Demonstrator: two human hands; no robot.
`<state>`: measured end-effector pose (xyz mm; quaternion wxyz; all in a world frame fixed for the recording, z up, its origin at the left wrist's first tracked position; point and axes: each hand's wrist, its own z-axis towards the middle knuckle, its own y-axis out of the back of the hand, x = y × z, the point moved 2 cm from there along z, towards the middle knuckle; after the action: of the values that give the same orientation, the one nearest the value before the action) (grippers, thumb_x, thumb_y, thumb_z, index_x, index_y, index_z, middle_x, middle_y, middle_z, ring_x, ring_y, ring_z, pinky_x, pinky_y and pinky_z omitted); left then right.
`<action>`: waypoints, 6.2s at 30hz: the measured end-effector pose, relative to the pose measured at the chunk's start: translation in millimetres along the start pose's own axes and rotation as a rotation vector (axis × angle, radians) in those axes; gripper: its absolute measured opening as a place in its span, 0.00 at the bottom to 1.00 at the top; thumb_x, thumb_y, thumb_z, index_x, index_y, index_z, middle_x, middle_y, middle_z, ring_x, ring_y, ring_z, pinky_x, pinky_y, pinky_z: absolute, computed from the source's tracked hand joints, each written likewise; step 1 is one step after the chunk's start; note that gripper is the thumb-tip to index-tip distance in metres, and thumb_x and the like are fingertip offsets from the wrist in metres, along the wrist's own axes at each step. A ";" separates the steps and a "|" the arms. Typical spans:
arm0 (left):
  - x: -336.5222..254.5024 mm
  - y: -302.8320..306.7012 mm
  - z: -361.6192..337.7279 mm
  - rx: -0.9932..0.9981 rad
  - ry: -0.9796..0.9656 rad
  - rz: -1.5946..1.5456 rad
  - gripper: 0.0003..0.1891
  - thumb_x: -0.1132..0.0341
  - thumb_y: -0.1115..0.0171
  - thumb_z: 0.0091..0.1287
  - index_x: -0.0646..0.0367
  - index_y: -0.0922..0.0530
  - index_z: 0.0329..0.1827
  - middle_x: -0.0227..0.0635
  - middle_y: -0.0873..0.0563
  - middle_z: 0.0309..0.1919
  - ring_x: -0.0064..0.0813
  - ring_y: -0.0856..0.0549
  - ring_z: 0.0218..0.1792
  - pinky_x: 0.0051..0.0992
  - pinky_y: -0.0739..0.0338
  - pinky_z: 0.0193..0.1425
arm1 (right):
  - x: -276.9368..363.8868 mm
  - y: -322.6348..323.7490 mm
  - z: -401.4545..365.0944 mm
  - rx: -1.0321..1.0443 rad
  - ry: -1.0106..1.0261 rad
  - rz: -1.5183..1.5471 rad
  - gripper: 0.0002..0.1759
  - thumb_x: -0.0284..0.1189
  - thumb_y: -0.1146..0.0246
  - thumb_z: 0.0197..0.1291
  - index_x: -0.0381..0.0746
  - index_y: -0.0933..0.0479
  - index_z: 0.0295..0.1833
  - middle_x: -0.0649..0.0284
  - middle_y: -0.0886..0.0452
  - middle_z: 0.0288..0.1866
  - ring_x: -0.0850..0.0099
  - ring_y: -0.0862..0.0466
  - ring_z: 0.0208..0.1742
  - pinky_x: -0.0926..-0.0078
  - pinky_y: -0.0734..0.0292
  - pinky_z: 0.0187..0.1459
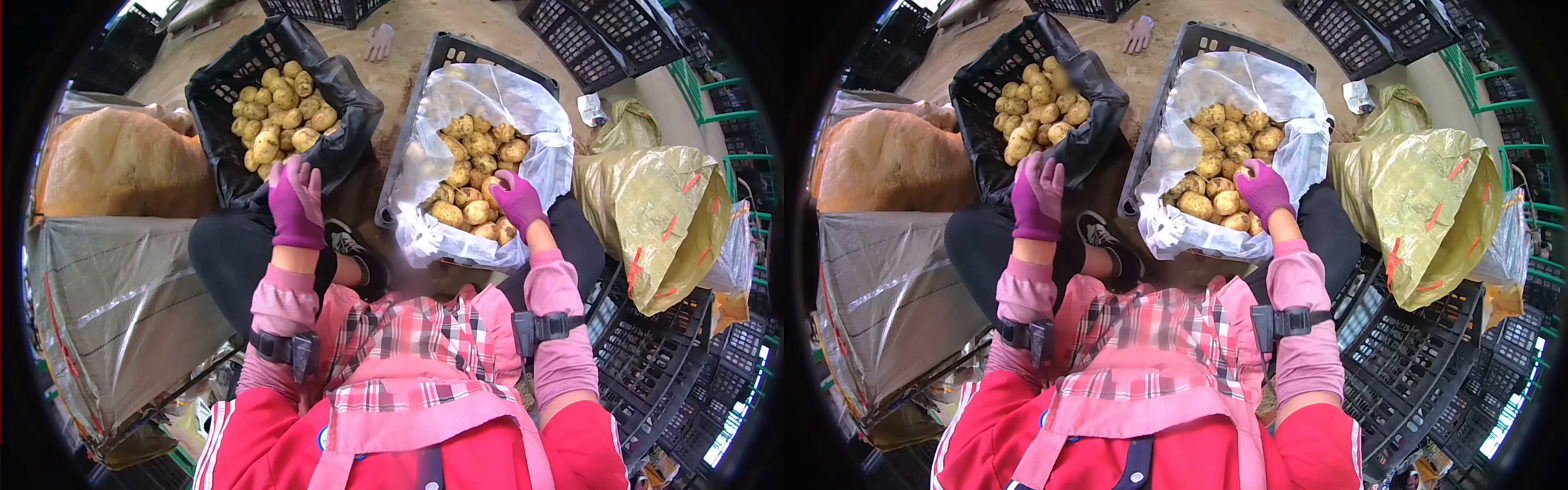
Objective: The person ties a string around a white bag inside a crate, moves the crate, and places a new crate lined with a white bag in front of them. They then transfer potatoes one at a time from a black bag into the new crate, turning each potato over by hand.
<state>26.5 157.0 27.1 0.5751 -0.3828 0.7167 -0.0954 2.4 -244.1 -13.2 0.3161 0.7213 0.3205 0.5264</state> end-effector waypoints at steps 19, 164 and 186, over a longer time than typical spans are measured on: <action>76.0 -53.7 -97.9 0.383 0.944 -0.065 0.28 0.50 0.48 0.78 0.59 0.36 0.72 0.46 0.25 0.65 0.51 0.21 0.63 0.41 0.21 0.64 | 97.8 18.0 -59.7 0.362 0.070 1.048 0.22 0.30 0.30 0.61 0.35 0.23 0.59 0.62 0.20 0.62 0.70 0.19 0.58 0.70 0.22 0.57; 46.7 -66.2 -112.7 0.661 0.620 0.008 0.27 0.58 0.48 0.79 0.55 0.42 0.76 0.43 0.31 0.69 0.38 0.26 0.69 0.43 0.23 0.69 | 112.5 -11.0 -112.9 -0.191 0.175 0.937 0.18 0.30 0.43 0.74 0.31 0.23 0.61 0.55 0.15 0.55 0.69 0.15 0.54 0.74 0.23 0.58; 75.9 -64.0 -64.2 0.511 0.568 0.325 0.25 0.59 0.48 0.78 0.63 0.36 0.72 0.45 0.23 0.64 0.35 0.16 0.56 0.30 0.20 0.61 | -17.6 -41.9 44.9 0.445 -0.252 0.207 0.41 0.47 0.27 0.51 0.35 0.26 0.67 0.55 0.18 0.58 0.66 0.16 0.53 0.68 0.21 0.56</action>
<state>-6.5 43.4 27.5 0.4386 -0.0679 0.8512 -0.2802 35.9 -238.4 -67.3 0.1316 0.8617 0.3108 0.3789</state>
